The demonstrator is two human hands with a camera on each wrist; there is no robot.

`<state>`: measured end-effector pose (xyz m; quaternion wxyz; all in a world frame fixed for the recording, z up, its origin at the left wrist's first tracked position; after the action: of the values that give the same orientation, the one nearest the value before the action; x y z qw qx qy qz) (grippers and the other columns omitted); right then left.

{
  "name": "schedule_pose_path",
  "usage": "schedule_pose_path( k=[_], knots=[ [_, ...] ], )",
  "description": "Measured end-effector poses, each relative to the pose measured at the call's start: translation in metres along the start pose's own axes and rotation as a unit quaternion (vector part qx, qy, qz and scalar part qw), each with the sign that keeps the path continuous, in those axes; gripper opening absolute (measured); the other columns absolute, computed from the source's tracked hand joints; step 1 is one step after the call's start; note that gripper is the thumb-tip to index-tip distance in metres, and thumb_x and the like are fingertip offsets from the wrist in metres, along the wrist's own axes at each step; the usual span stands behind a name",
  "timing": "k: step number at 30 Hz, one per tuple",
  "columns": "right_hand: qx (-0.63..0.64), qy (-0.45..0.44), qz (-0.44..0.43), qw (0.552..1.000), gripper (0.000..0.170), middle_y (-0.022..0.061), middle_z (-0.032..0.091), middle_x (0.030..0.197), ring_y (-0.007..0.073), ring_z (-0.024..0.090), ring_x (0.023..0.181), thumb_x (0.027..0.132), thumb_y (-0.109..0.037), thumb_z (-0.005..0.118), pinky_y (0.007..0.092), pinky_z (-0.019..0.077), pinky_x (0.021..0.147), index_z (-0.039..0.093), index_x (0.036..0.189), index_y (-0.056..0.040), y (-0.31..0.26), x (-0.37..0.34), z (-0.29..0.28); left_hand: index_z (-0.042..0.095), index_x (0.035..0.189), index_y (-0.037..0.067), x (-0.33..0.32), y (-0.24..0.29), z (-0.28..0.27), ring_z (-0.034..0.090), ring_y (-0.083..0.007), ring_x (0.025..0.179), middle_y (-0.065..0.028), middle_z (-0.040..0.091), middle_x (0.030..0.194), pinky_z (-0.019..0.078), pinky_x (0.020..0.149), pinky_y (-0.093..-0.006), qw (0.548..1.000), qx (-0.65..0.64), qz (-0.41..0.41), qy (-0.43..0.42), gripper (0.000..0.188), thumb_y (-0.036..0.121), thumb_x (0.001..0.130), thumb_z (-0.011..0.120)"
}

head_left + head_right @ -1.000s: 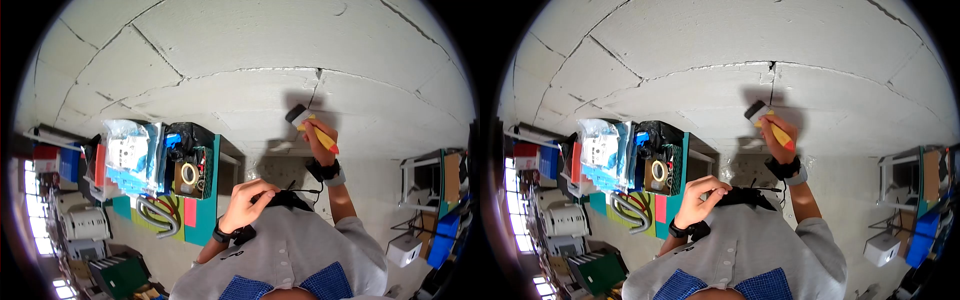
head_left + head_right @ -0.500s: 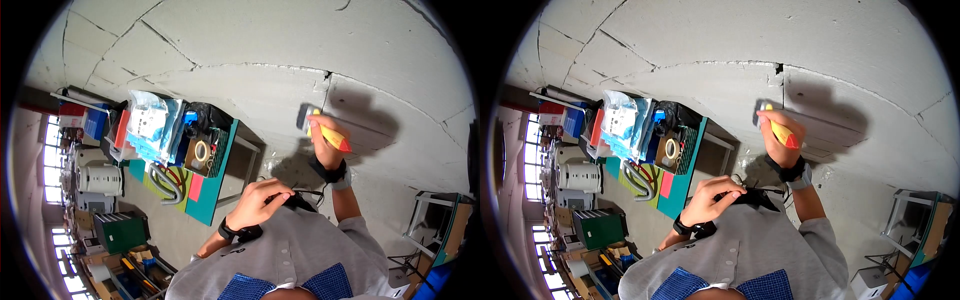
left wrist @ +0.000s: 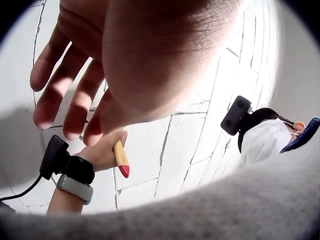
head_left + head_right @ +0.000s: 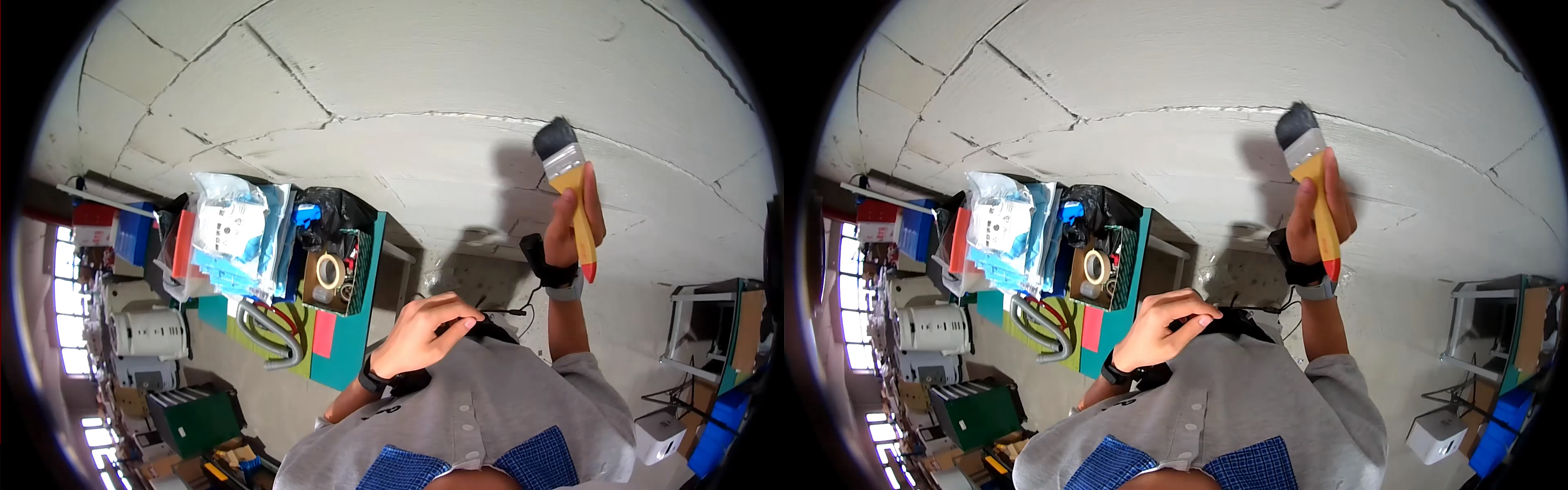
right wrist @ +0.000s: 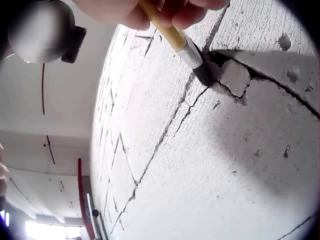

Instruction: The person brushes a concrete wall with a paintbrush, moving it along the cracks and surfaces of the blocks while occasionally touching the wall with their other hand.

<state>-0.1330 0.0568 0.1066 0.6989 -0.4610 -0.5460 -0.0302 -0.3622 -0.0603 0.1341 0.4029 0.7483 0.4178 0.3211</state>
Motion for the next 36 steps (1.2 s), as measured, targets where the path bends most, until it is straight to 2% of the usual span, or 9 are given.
schedule_pose_path(
  k=[3,7,10,13,15,19,24,29,36],
  knots=[
    [-0.031,0.020,0.004,0.999,0.037,0.0042,0.068,0.088,0.0099,0.054,0.065,0.105,-0.008,0.060,0.0268,0.0456,0.059,0.065,0.141,-0.0007,-0.015,-0.014,0.013,0.077,0.101,0.001,-0.014,-0.020,-0.030,0.068,-0.0244,0.073,-0.0119,0.071,0.088,0.0527,0.065,-0.0342,1.000,-0.023,0.006,0.013,0.011,0.001,0.093,0.069],
    [-0.018,-0.064,-0.103,0.992,0.034,0.0078,0.063,0.073,0.0184,0.053,0.060,0.090,0.002,0.071,0.0312,0.0436,0.056,0.076,0.124,-0.0009,-0.059,-0.028,0.072,0.076,0.102,0.002,-0.033,-0.050,-0.065,0.067,-0.0270,0.069,-0.0120,0.069,0.088,0.0513,0.063,-0.0353,0.999,-0.050,-0.011,0.000,0.012,0.001,0.091,0.070],
    [-0.042,-0.168,-0.076,0.982,0.035,0.0067,0.064,0.072,0.0168,0.050,0.056,0.089,0.003,0.073,0.0306,0.0417,0.052,0.076,0.124,-0.0017,-0.092,-0.033,0.097,0.077,0.103,0.002,-0.044,-0.069,-0.090,0.066,-0.0215,0.069,-0.0108,0.071,0.089,0.0512,0.062,-0.0314,0.997,-0.077,-0.008,-0.008,0.014,-0.001,0.092,0.069],
    [-0.068,-0.075,-0.139,0.985,0.039,0.0022,0.055,0.066,0.0123,0.046,0.055,0.088,0.002,0.074,0.0301,0.0382,0.050,0.077,0.126,-0.0065,-0.105,-0.040,0.100,0.078,0.104,0.002,-0.053,-0.091,-0.110,0.068,-0.0171,0.072,-0.0096,0.073,0.090,0.0520,0.063,-0.0281,0.994,-0.107,-0.010,-0.018,0.014,-0.002,0.093,0.068],
    [-0.128,-0.010,-0.098,0.987,0.038,0.0004,0.050,0.065,0.0111,0.044,0.056,0.088,0.003,0.073,0.0299,0.0359,0.050,0.078,0.124,-0.0075,-0.101,-0.038,0.088,0.078,0.104,0.002,-0.052,-0.101,-0.120,0.068,-0.0168,0.072,-0.0099,0.073,0.091,0.0518,0.063,-0.0279,0.994,-0.102,-0.005,-0.027,0.014,-0.001,0.094,0.068],
    [-0.188,-0.046,-0.126,0.973,0.033,0.0006,0.046,0.067,0.0123,0.043,0.057,0.089,0.001,0.074,0.0308,0.0349,0.049,0.080,0.120,-0.0073,-0.115,-0.026,0.116,0.078,0.104,0.001,-0.050,-0.112,-0.131,0.067,-0.0166,0.072,-0.0086,0.072,0.089,0.0511,0.062,-0.0277,0.994,-0.107,0.018,-0.027,0.014,0.000,0.095,0.067],
    [-0.055,-0.136,-0.159,0.976,0.036,0.0014,0.049,0.068,0.0133,0.043,0.056,0.086,0.003,0.076,0.0307,0.0361,0.048,0.080,0.120,-0.0070,-0.126,-0.037,0.134,0.077,0.103,0.001,-0.045,-0.102,-0.134,0.067,-0.0153,0.072,-0.0076,0.071,0.086,0.0504,0.063,-0.0269,0.994,-0.104,0.015,-0.022,0.014,-0.001,0.095,0.066],
    [-0.175,0.028,-0.061,0.982,0.038,0.0037,0.048,0.069,0.0156,0.044,0.059,0.086,0.002,0.078,0.0316,0.0369,0.052,0.078,0.123,-0.0072,-0.095,-0.024,0.087,0.077,0.103,0.000,-0.046,-0.102,-0.123,0.066,-0.0139,0.071,-0.0076,0.069,0.085,0.0493,0.063,-0.0257,0.993,-0.116,0.004,0.005,0.014,-0.001,0.095,0.066],
    [-0.083,-0.184,-0.093,0.975,0.043,0.0036,0.055,0.074,0.0141,0.050,0.062,0.082,0.002,0.081,0.0281,0.0438,0.054,0.077,0.124,-0.0061,-0.102,-0.031,0.100,0.077,0.103,0.000,-0.022,-0.080,-0.103,0.065,-0.0153,0.070,-0.0083,0.069,0.085,0.0495,0.063,-0.0269,0.991,-0.115,0.032,-0.058,0.014,-0.002,0.095,0.066]
  ],
)
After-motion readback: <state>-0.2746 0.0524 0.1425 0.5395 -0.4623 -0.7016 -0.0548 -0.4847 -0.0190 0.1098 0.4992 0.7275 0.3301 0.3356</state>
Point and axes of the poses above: each hand's wrist, its own x-axis towards the middle knuckle, its own z-axis out of the palm, y = z × x, the point moved 4 cm from there along x, towards the middle knuckle
